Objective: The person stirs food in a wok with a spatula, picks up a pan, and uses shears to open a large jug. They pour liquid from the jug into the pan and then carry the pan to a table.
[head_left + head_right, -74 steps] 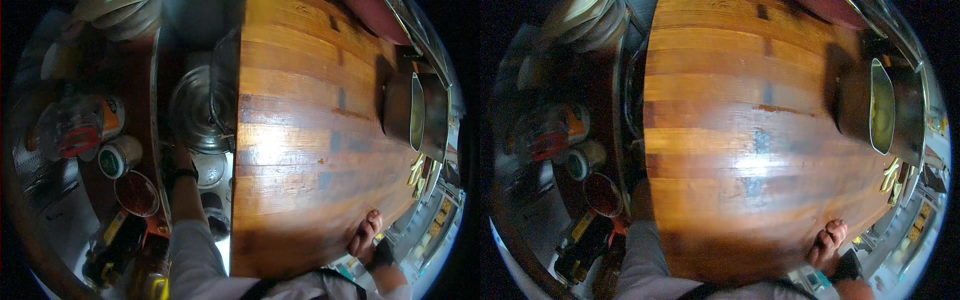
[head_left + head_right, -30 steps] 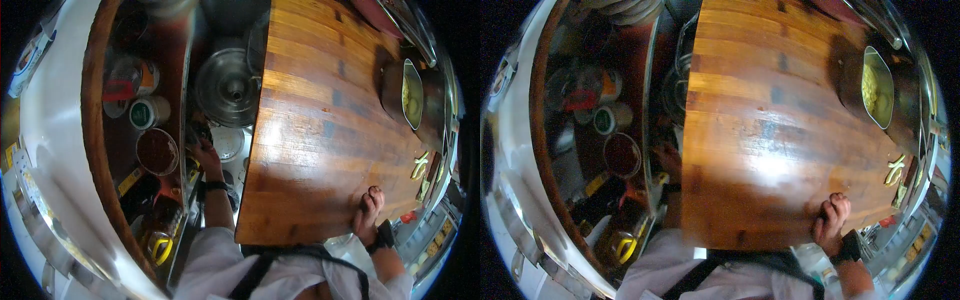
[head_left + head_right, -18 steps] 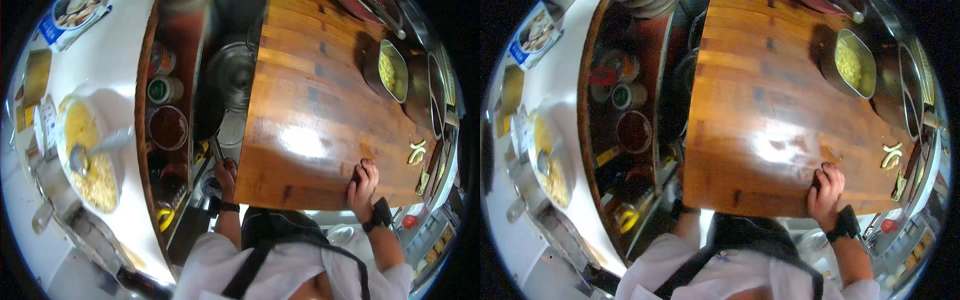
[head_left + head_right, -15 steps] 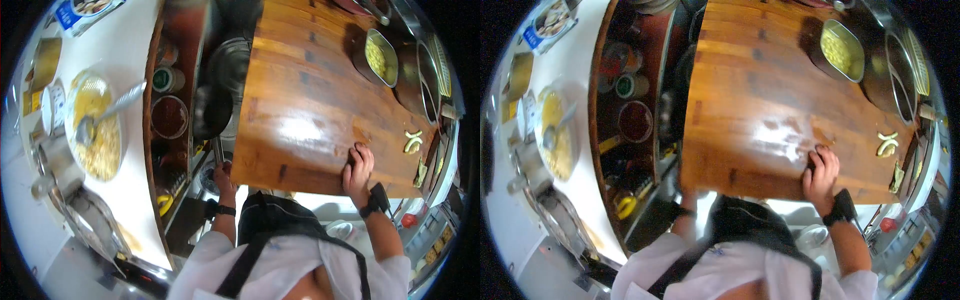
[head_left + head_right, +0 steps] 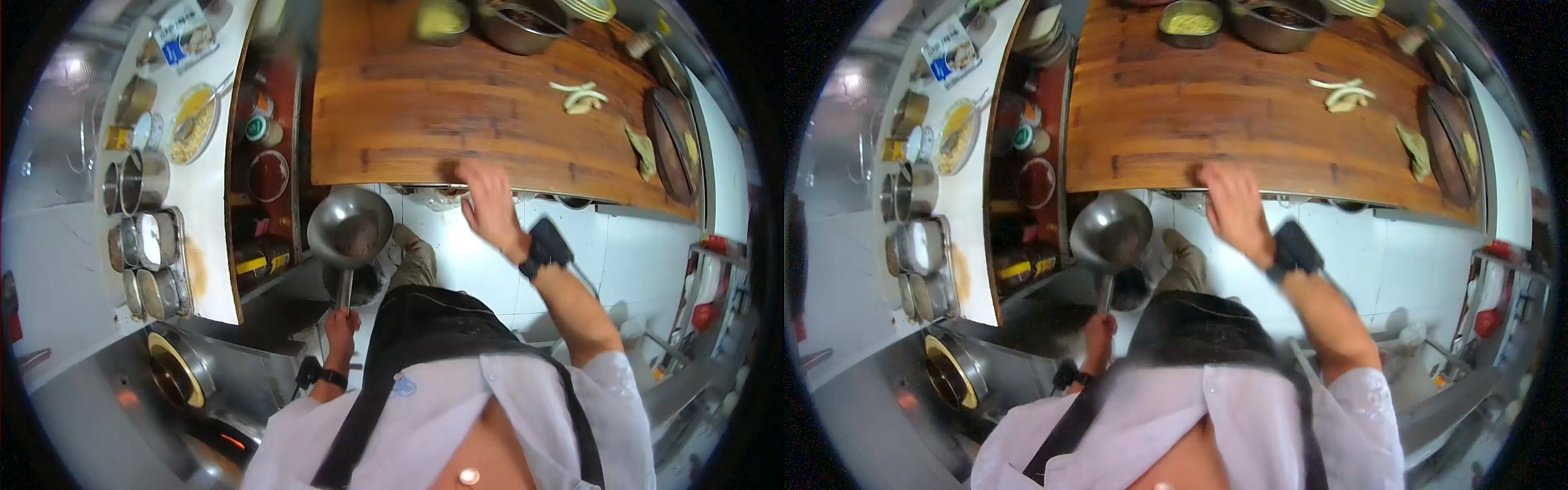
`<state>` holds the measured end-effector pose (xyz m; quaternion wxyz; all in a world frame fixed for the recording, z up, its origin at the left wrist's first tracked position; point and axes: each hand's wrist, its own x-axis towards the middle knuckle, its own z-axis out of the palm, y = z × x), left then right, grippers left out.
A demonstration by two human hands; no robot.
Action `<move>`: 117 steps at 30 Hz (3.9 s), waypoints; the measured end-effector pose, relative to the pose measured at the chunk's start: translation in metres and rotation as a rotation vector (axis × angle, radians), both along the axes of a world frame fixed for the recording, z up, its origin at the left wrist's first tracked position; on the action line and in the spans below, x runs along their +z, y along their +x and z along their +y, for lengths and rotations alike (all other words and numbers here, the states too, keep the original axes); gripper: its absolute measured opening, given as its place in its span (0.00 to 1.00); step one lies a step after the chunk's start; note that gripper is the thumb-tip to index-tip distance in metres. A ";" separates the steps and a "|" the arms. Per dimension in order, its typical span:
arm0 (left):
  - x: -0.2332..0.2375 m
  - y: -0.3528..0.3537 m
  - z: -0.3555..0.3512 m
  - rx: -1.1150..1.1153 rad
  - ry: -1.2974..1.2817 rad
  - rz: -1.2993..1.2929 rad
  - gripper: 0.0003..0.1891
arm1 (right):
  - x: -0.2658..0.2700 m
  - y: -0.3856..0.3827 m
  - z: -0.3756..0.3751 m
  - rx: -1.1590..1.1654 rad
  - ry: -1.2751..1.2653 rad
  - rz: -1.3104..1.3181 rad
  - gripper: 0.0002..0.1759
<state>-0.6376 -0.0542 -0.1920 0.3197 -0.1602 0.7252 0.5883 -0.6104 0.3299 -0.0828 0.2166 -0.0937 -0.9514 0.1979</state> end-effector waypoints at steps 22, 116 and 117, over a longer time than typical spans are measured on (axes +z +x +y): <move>0.151 0.203 0.311 -1.271 0.257 -0.291 0.09 | -0.030 0.386 -0.037 -0.386 -2.224 0.859 0.17; 0.191 1.132 1.625 -0.110 0.563 -0.036 0.25 | -0.121 1.471 1.656 -1.250 -1.263 -0.166 0.06; 0.191 1.134 1.633 -0.065 0.544 -0.029 0.25 | -0.134 1.485 1.677 -1.274 -1.299 -0.141 0.06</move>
